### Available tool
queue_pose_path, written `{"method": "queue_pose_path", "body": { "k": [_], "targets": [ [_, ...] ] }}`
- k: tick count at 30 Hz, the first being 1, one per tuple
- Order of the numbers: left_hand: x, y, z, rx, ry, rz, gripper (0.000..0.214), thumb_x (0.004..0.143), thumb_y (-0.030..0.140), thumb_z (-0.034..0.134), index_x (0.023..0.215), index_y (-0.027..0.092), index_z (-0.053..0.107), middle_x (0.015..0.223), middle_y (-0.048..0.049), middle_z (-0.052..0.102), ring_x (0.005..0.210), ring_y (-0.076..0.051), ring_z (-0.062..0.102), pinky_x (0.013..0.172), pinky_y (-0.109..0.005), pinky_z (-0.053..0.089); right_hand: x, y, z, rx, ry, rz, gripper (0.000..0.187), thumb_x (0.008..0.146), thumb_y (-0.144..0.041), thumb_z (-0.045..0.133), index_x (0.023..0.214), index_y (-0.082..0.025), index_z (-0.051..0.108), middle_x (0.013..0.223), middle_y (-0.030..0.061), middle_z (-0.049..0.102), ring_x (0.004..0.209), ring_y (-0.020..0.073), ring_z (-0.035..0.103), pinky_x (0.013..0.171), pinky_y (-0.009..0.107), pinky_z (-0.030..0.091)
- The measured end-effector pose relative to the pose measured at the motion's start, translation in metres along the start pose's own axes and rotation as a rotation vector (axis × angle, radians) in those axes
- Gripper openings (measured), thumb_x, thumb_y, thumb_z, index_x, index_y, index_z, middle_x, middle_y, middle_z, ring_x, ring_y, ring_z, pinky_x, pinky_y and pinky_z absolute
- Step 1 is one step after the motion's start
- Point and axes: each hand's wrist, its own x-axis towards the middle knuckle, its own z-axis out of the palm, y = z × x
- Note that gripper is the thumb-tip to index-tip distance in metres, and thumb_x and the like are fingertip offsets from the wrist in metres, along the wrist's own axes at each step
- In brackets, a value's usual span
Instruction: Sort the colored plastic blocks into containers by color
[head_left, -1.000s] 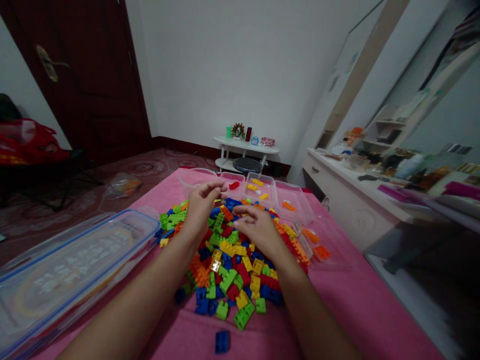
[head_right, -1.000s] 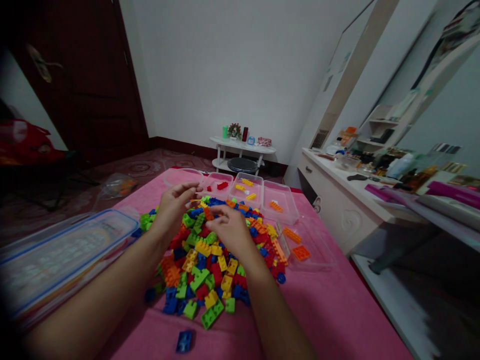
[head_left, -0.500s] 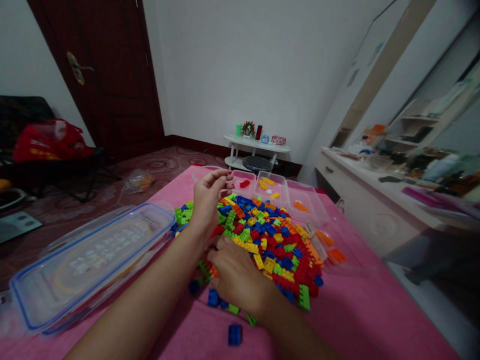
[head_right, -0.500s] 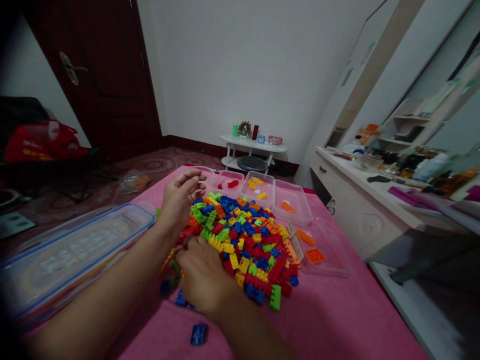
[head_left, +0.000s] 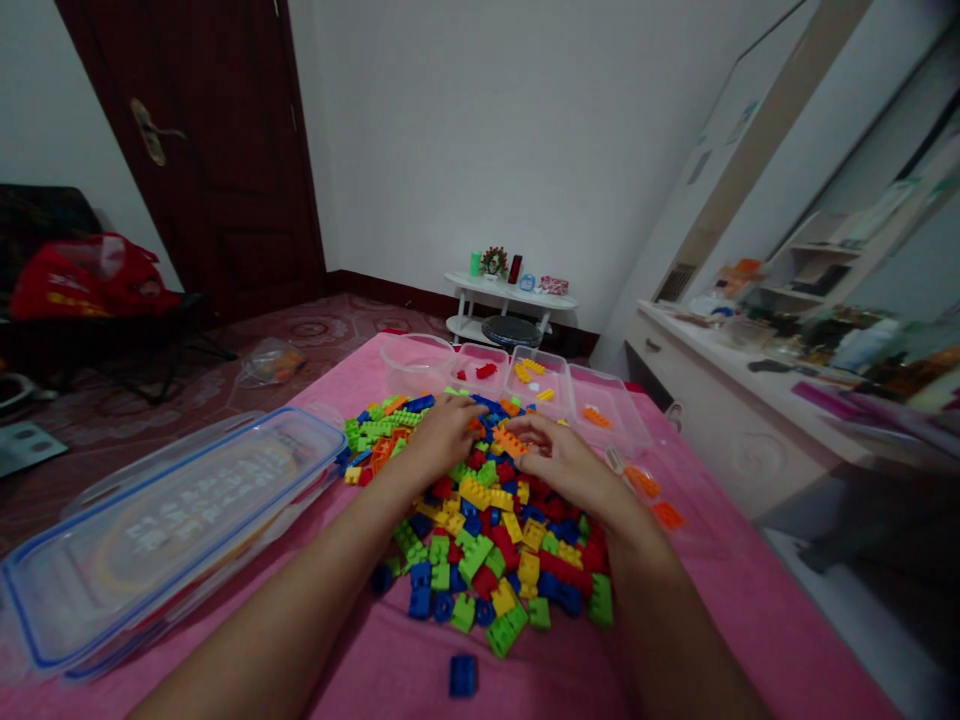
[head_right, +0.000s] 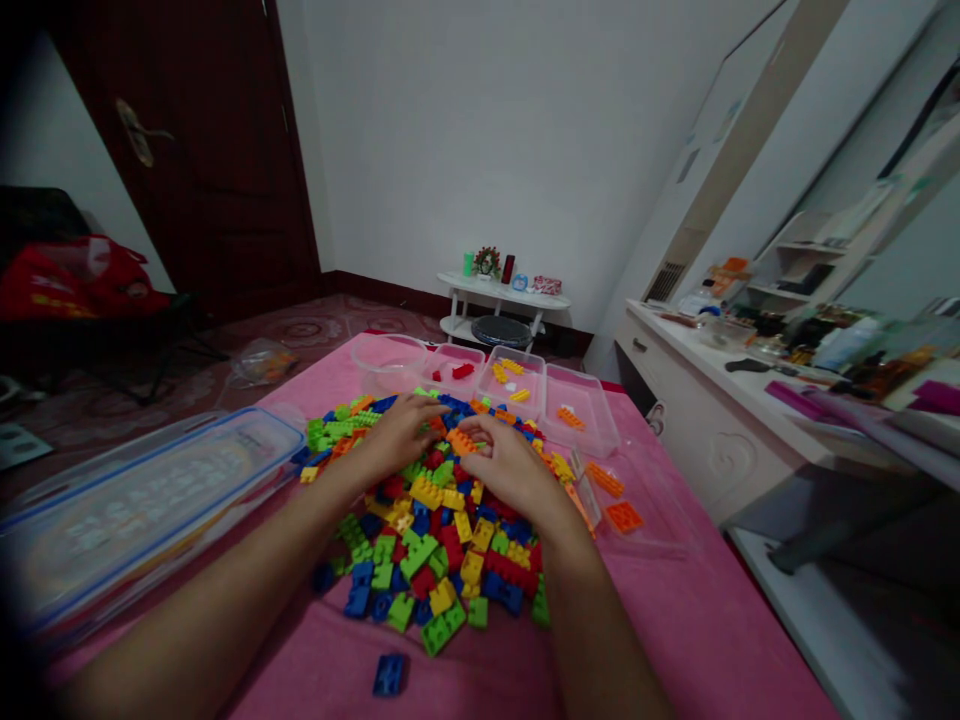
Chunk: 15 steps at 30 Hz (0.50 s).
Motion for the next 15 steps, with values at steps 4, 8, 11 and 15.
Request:
{"method": "queue_pose_path", "body": {
  "k": [4,8,11,15],
  "targets": [
    [-0.004,0.002,0.003,0.176,-0.156,0.073,0.036,0.076,0.010,0.053,0.104,0.020,0.072,0.112,-0.0118,0.068,0.106,-0.026,0.059,0.095,-0.038,0.043,0.006,0.013,-0.001,0.125,0.132,0.063,0.051,0.060,-0.013,0.051,0.111,-0.018,0.056,0.118,0.0084,0.061,0.087,0.0150,0.062,0.072,0.026,0.050],
    [-0.001,0.008,-0.001,0.080,-0.007,-0.019,0.030,0.076,0.013,0.055,0.099,0.022,0.073,0.100,-0.0093,0.071,0.093,-0.025,0.064,0.087,-0.036,0.046,0.009,0.016,0.004,0.139,0.221,0.041,0.060,0.059,-0.014,0.054,0.118,-0.019,0.053,0.125,0.0096,0.056,0.081,0.0131,0.061,0.072,0.026,0.051],
    [0.005,0.015,-0.003,-0.332,0.111,-0.130,0.024,0.078,0.025,0.059,0.098,0.019,0.073,0.094,-0.0087,0.072,0.087,-0.024,0.065,0.082,-0.036,0.050,0.009,0.011,0.003,0.223,0.249,-0.004,0.067,0.059,-0.016,0.058,0.125,-0.021,0.049,0.130,0.0108,0.053,0.087,0.0146,0.062,0.077,0.027,0.051],
    [0.008,0.027,-0.007,-0.932,0.102,-0.329,0.039,0.073,0.041,0.069,0.101,0.014,0.070,0.088,-0.0084,0.072,0.076,-0.019,0.066,0.072,-0.032,0.053,0.002,-0.003,0.000,0.355,0.132,0.031,0.082,0.060,-0.021,0.066,0.138,-0.024,0.040,0.139,0.0115,0.048,0.084,0.0147,0.064,0.073,0.029,0.052]
  ]
}}
